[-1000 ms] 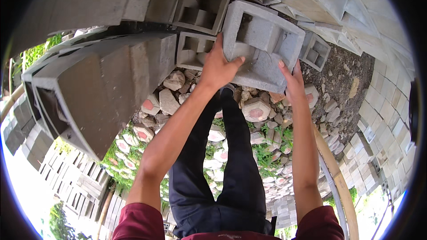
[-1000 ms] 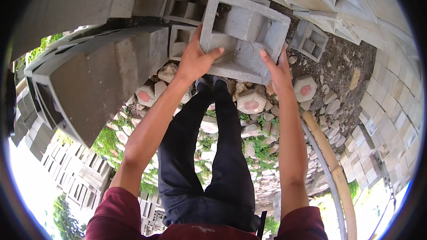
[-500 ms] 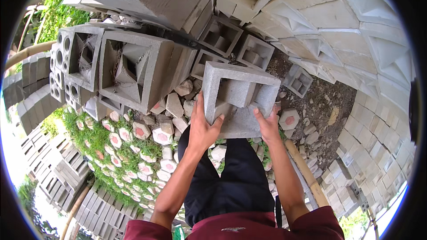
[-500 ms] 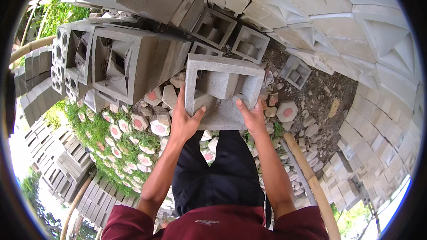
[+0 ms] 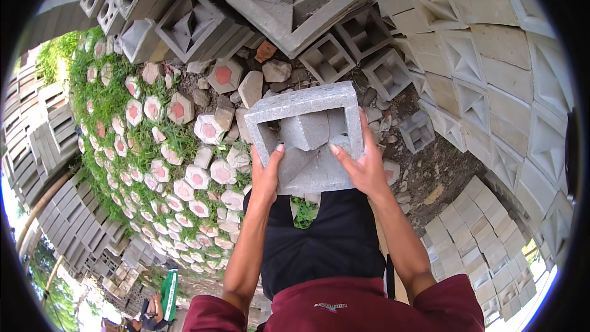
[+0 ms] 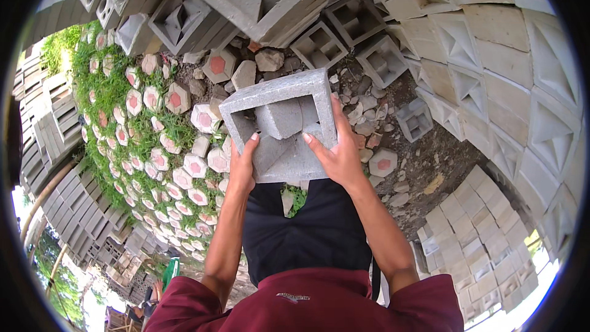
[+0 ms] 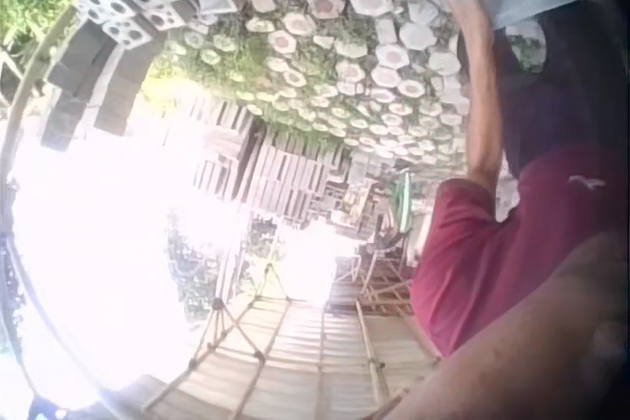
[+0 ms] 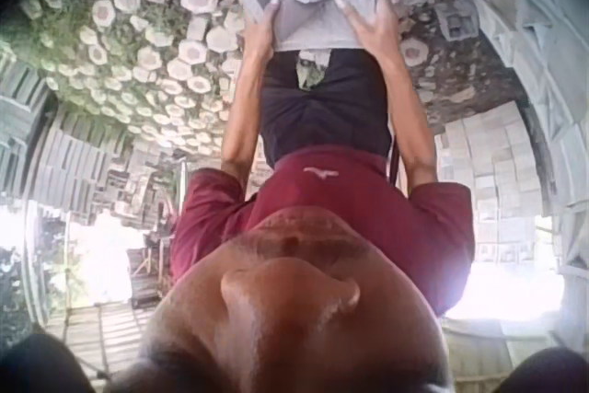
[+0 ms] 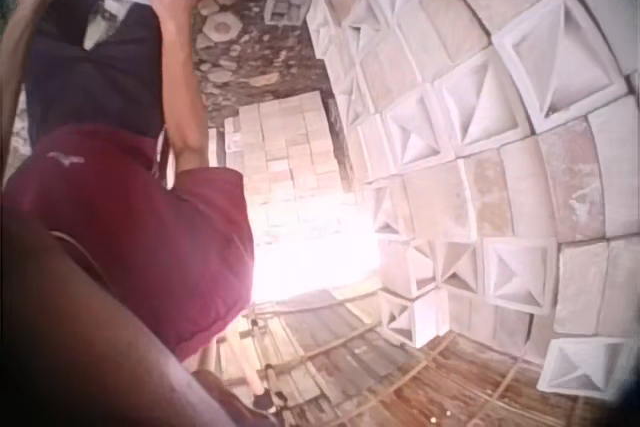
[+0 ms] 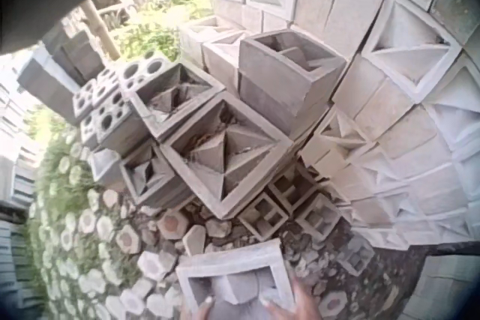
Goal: The person picks up concrete blocks and stacks them one by one on top of an existing pile in an outdoor work area.
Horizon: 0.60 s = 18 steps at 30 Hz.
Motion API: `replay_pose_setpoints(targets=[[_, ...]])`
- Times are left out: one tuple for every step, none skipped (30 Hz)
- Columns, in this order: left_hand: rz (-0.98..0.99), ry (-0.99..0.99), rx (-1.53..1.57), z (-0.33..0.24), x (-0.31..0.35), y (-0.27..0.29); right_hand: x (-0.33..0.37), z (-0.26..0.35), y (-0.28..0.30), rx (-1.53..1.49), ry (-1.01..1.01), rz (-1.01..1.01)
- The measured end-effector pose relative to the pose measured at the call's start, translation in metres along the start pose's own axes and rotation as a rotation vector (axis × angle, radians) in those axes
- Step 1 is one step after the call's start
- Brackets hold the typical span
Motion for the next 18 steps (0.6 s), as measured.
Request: replay_pose_setpoints(targets=[[-0.021, -0.003, 0.021, 0.004, 0.006, 0.017, 0.001, 0.002, -0.018, -0.046, -0.008, 0.029], [-0.042, 0.004, 0.047, 0.009, 0.012, 0.032, 0.003, 0.001, -0.034, -0.088, -0.018, 0.064], [-0.068, 0.011, 0.07, 0.01, 0.023, 0.048, 0.007, 0.004, -0.051, -0.081, -0.018, 0.1], [-0.083, 0.024, 0.097, 0.009, 0.035, 0.063, 0.011, 0.007, -0.069, -0.113, -0.018, 0.131], [-0.109, 0.017, 0.12, 0.014, 0.047, 0.079, 0.014, 0.012, -0.085, -0.143, -0.015, 0.16], [-0.128, -0.005, 0.167, 0.018, 0.058, 0.096, 0.018, 0.018, -0.102, -0.086, -0.02, 0.198], [-0.146, -0.03, 0.214, 0.022, 0.069, 0.113, 0.019, 0.026, -0.119, -0.078, -0.009, 0.231], [-0.169, -0.039, 0.23, 0.031, 0.083, 0.131, 0.021, 0.037, -0.137, -0.077, 0.016, 0.284], [-0.216, -0.079, 0.238, 0.038, 0.093, 0.148, 0.023, 0.046, -0.156, -0.076, 0.05, 0.341], [-0.265, -0.121, 0.246, 0.045, 0.105, 0.166, 0.029, 0.05, -0.175, -0.114, 0.048, 0.384], [-0.289, -0.141, 0.262, 0.042, 0.119, 0.183, 0.034, 0.057, -0.193, -0.108, 0.065, 0.415], [-0.285, -0.116, 0.315, 0.038, 0.137, 0.195, 0.041, 0.062, -0.21, -0.088, 0.032, 0.452], [-0.281, -0.093, 0.369, 0.034, 0.155, 0.207, 0.048, 0.069, -0.229, -0.065, -0.001, 0.49], [-0.306, -0.103, 0.372, 0.03, 0.175, 0.22, 0.056, 0.084, -0.247, -0.089, -0.04, 0.537], [-0.339, -0.123, 0.403, 0.032, 0.194, 0.233, 0.065, 0.094, -0.264, -0.072, -0.027, 0.581], [-0.373, -0.135, 0.421, 0.034, 0.213, 0.246, 0.072, 0.102, -0.28, -0.04, -0.027, 0.62], [-0.405, -0.146, 0.442, 0.038, 0.23, 0.256, 0.079, 0.112, -0.295, -0.004, -0.027, 0.657], [-0.444, -0.164, 0.458, 0.044, 0.248, 0.268, 0.087, 0.126, -0.313, 0.008, -0.007, 0.696]])
Point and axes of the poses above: each hand's wrist, its own x-axis away from the middle knuckle, its own y-axis out of the back of the hand, z = x × y, the point moved 5 cm from there along -x, towards the middle knuckle, and after that the axes turned 9 degrees about z, right-handed, at the moved point
